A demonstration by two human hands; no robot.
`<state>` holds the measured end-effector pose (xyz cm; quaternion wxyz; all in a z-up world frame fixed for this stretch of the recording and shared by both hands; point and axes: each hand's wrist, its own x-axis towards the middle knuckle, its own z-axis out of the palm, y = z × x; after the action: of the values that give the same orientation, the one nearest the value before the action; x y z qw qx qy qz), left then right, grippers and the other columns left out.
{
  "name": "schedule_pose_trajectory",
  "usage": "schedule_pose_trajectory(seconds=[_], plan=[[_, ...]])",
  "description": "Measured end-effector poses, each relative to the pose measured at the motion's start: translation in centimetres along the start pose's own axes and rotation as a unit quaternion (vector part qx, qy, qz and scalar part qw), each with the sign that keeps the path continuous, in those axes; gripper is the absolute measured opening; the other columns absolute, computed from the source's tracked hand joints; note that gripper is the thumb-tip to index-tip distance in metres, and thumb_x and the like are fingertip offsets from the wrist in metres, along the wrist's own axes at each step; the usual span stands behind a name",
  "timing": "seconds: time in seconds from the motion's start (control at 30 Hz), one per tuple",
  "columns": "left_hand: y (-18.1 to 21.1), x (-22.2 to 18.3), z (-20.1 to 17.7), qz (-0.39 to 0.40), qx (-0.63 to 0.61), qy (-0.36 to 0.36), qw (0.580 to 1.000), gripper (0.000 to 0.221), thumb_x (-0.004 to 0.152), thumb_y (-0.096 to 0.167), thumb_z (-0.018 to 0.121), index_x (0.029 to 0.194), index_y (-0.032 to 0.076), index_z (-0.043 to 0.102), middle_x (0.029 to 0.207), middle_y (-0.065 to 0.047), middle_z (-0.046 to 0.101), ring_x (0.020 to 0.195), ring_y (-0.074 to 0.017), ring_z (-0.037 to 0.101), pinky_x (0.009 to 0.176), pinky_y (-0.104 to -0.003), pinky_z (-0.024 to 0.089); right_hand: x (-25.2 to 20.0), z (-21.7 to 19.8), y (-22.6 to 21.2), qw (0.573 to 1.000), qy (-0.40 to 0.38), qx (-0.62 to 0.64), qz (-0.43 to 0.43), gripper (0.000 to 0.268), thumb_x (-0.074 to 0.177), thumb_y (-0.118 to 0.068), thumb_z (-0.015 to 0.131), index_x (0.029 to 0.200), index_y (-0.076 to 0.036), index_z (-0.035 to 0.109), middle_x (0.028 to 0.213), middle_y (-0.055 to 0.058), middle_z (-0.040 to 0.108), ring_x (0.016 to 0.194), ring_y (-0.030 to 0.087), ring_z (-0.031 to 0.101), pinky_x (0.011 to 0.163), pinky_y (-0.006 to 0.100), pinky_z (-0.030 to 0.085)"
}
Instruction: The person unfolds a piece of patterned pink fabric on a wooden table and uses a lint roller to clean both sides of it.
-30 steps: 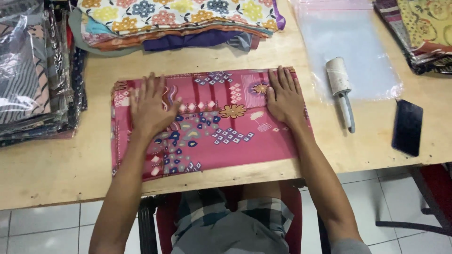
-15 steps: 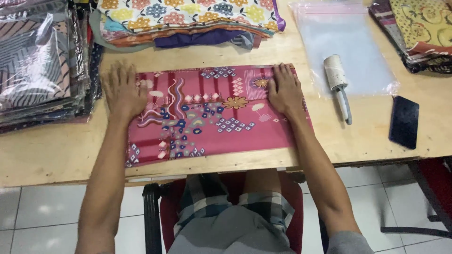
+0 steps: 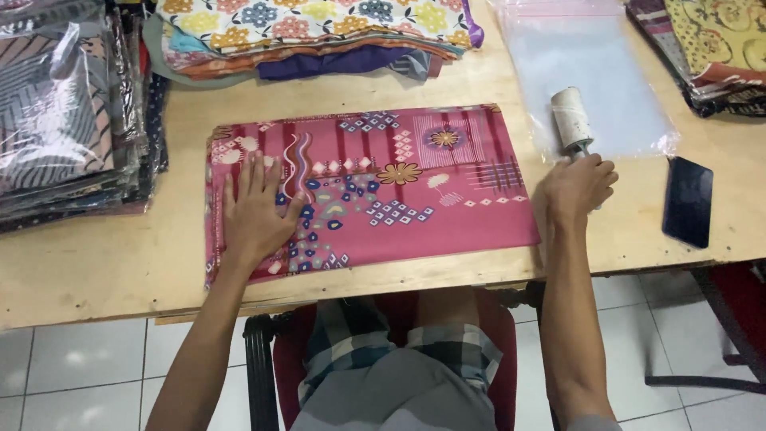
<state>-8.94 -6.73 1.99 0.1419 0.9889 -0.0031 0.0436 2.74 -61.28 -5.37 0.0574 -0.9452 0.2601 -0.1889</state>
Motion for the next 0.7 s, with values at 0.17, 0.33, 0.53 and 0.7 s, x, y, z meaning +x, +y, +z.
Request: schedule_pose_trajectory(seconds=[0.17, 0.33, 0.53, 0.7], plan=[[-0.6, 0.1, 0.4, 0.016, -0.004, 0.023, 1.000, 0.079, 0.099, 0.064, 0.042, 0.159, 0.013, 0.042, 0.168, -0.021, 0.032, 0.158, -0.0342, 0.019, 0.124, -0.062, 0.011, 2.9, 1.3, 2.3, 0.998, -0.054, -0.018, -0.005, 0.038, 0.100, -0.027, 0.068, 0.118, 0.005, 0.058, 0.104, 0.019, 0.052, 0.097, 0.042, 0.061, 0.074, 0.054, 0.055], [-0.3, 0.1, -2.3, -0.098, -0.041, 0.009, 0.994, 0.078, 0.099, 0.068, 0.038, 0.159, 0.018, 0.041, 0.166, -0.021, 0.031, 0.155, -0.0372, 0.023, 0.120, -0.068, 0.015, -2.0, -7.6, -0.8, 0.990, -0.127, 0.066, 0.008, 0.038, 0.107, -0.030, 0.055, 0.121, 0.005, 0.054, 0.099, 0.031, 0.061, 0.093, 0.057, 0.067, 0.073, 0.067, 0.052], [2.2, -3.3, -2.3, -0.048, -0.072, 0.032, 0.996, 0.074, 0.105, 0.060, 0.039, 0.157, 0.009, 0.044, 0.161, -0.028, 0.037, 0.153, -0.0432, 0.026, 0.121, -0.065, 0.015, -16.9, -19.2, -8.8, 0.948, -0.196, 0.241, -0.071, 0.032, 0.107, -0.019, 0.049, 0.124, 0.009, 0.052, 0.093, 0.045, 0.065, 0.091, 0.065, 0.064, 0.070, 0.070, 0.051], [4.5, -4.4, -1.7, 0.007, -0.066, -0.040, 0.997, 0.078, 0.102, 0.063, 0.025, 0.161, 0.013, 0.028, 0.171, -0.013, 0.016, 0.158, -0.0297, 0.006, 0.124, -0.053, -0.002, -26.4, -17.8, -12.3, 0.891, -0.391, 0.228, -0.028, 0.028, 0.101, -0.030, 0.052, 0.124, -0.018, 0.060, 0.098, 0.015, 0.078, 0.089, 0.040, 0.075, 0.073, 0.052, 0.053]])
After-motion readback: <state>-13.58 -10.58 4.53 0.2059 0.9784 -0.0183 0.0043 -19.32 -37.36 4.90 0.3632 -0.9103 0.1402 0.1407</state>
